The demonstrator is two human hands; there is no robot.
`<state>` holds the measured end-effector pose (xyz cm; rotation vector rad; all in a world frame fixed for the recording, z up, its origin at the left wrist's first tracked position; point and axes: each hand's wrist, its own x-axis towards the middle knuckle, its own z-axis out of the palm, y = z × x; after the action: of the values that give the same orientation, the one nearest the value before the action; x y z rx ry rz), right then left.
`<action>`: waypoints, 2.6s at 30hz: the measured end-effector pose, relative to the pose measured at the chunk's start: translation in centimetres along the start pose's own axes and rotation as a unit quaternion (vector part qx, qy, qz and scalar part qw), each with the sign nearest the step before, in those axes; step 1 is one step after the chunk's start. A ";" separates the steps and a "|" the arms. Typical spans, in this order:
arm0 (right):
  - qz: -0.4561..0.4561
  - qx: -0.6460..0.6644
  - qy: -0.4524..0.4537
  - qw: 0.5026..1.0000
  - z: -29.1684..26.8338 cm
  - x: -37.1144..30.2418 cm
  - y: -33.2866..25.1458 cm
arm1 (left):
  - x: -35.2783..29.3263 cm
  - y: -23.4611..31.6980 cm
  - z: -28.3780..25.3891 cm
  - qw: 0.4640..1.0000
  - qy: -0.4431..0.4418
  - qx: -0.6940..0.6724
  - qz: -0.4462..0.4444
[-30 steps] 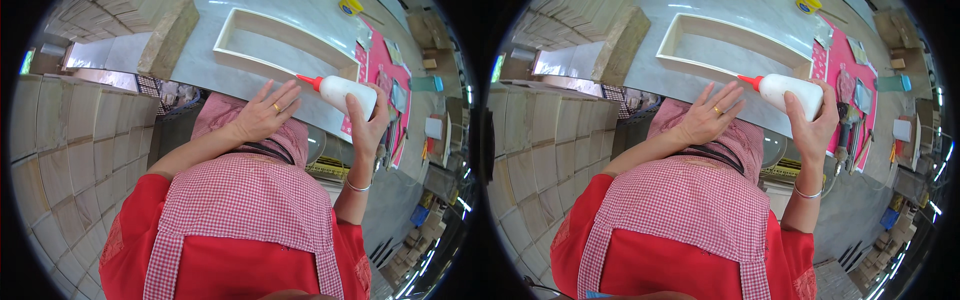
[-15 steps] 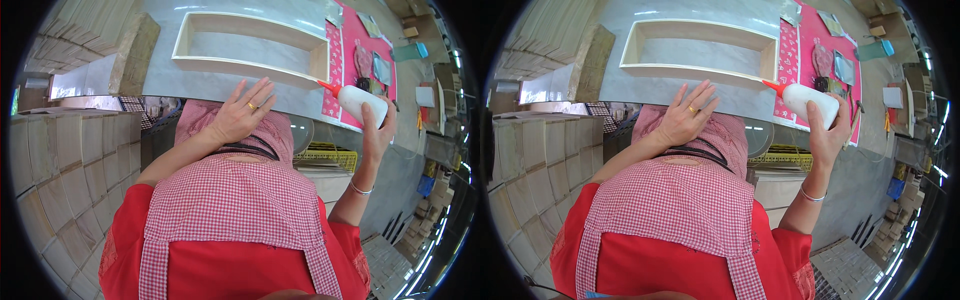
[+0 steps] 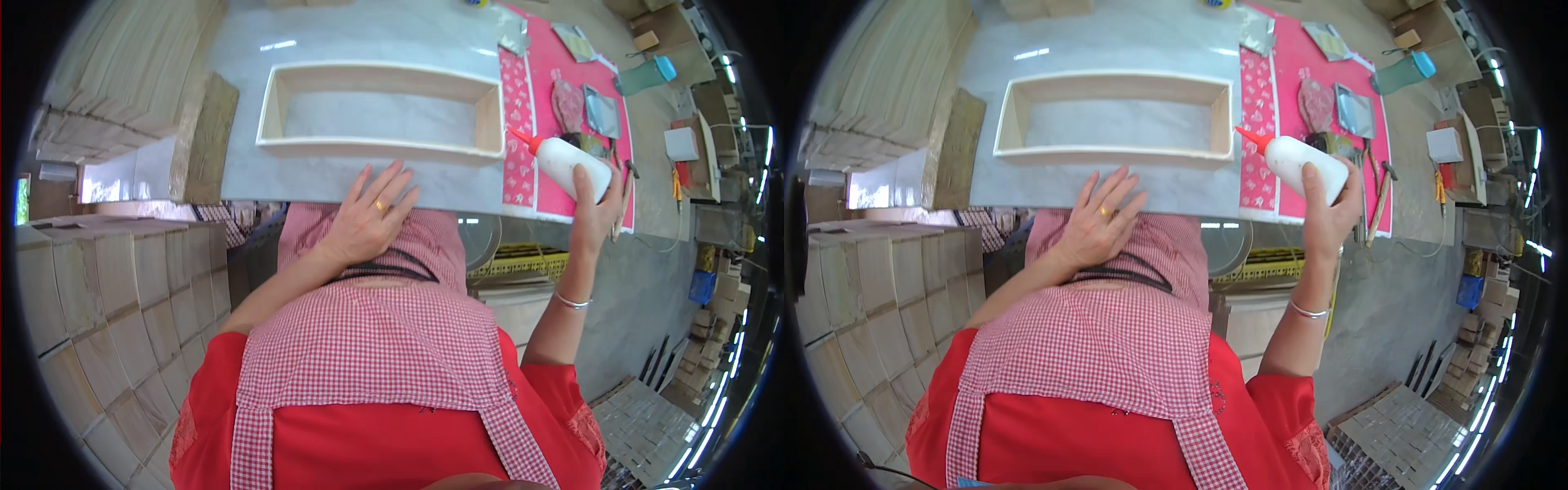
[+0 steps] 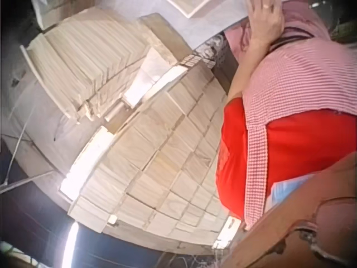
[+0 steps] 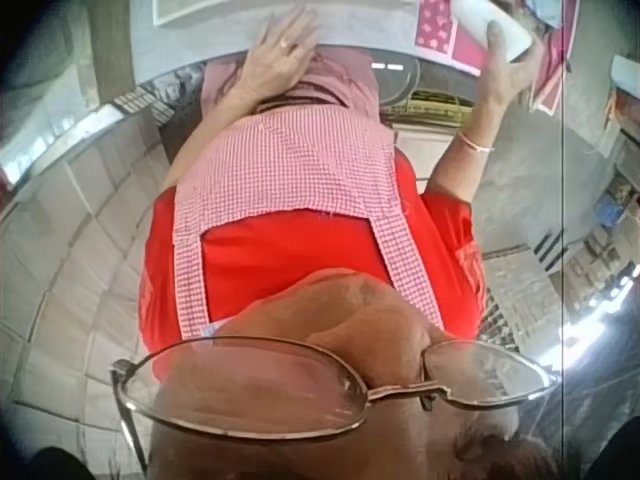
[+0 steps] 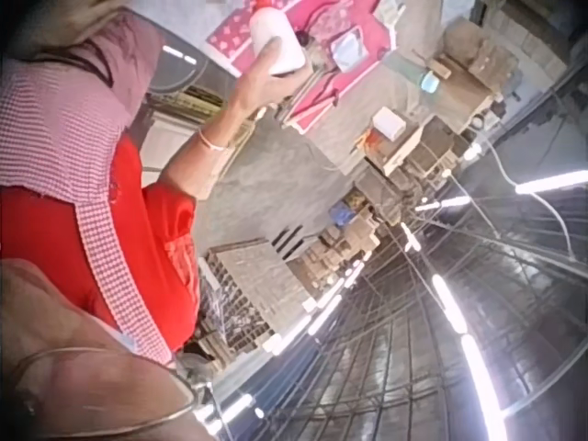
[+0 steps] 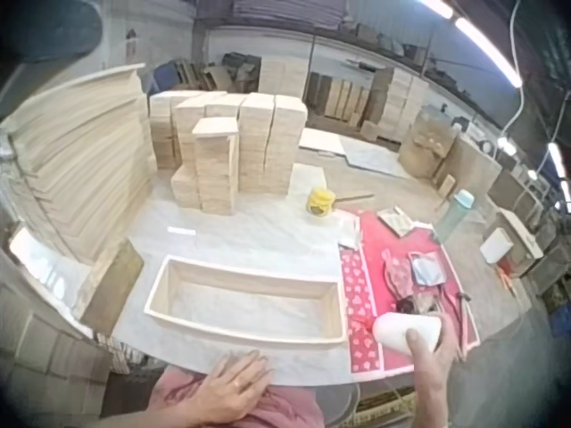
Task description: Assembling small wooden boxes using wood glue and a pneumatic nail gun at a workshop station.
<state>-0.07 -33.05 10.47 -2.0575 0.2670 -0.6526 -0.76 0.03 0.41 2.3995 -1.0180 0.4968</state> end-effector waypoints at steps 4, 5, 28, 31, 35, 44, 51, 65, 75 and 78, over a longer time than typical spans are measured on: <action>0.018 0.064 0.077 0.995 5.0 2.9 2.4 | -1.1 -0.2 0.3 0.999 0.018 -0.045 -0.016; -0.002 0.024 0.098 0.995 6.3 3.8 3.3 | -1.4 -0.2 0.3 0.998 0.011 -0.058 -0.006; 0.509 -0.505 0.285 0.636 -16.6 -31.9 18.5 | -0.4 -1.8 0.7 0.971 -0.003 -0.226 -0.081; 0.710 -0.381 0.216 0.552 -15.9 -35.1 15.1 | -0.7 -1.3 0.9 0.970 0.001 -0.230 -0.081; 0.721 -0.348 0.217 0.558 -14.9 -35.3 15.1 | -0.7 -1.6 1.1 0.971 -0.001 -0.228 -0.077; 0.572 -0.472 0.285 0.607 -17.1 -36.4 17.4 | -1.2 -2.4 -0.8 0.964 -0.001 -0.248 -0.097; 0.221 -0.315 0.177 0.906 -19.7 -16.0 11.1 | -2.0 -3.1 -3.4 0.969 0.069 -0.188 -0.147; -0.333 -0.206 -0.428 0.814 13.5 4.4 -9.4 | -4.5 -8.9 -10.4 0.920 0.218 -0.033 -0.323; -0.374 -0.219 -0.458 0.776 16.0 5.8 -9.0 | -3.0 -10.4 -11.1 0.937 0.156 -0.044 -0.308; -0.371 -0.230 -0.462 0.772 16.1 6.1 -8.5 | -3.0 -10.8 -11.7 0.943 0.121 -0.006 -0.309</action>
<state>13.24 -19.39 12.77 -2.6821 -1.1144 0.1021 3.64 14.81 5.40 2.3996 -0.1360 0.5236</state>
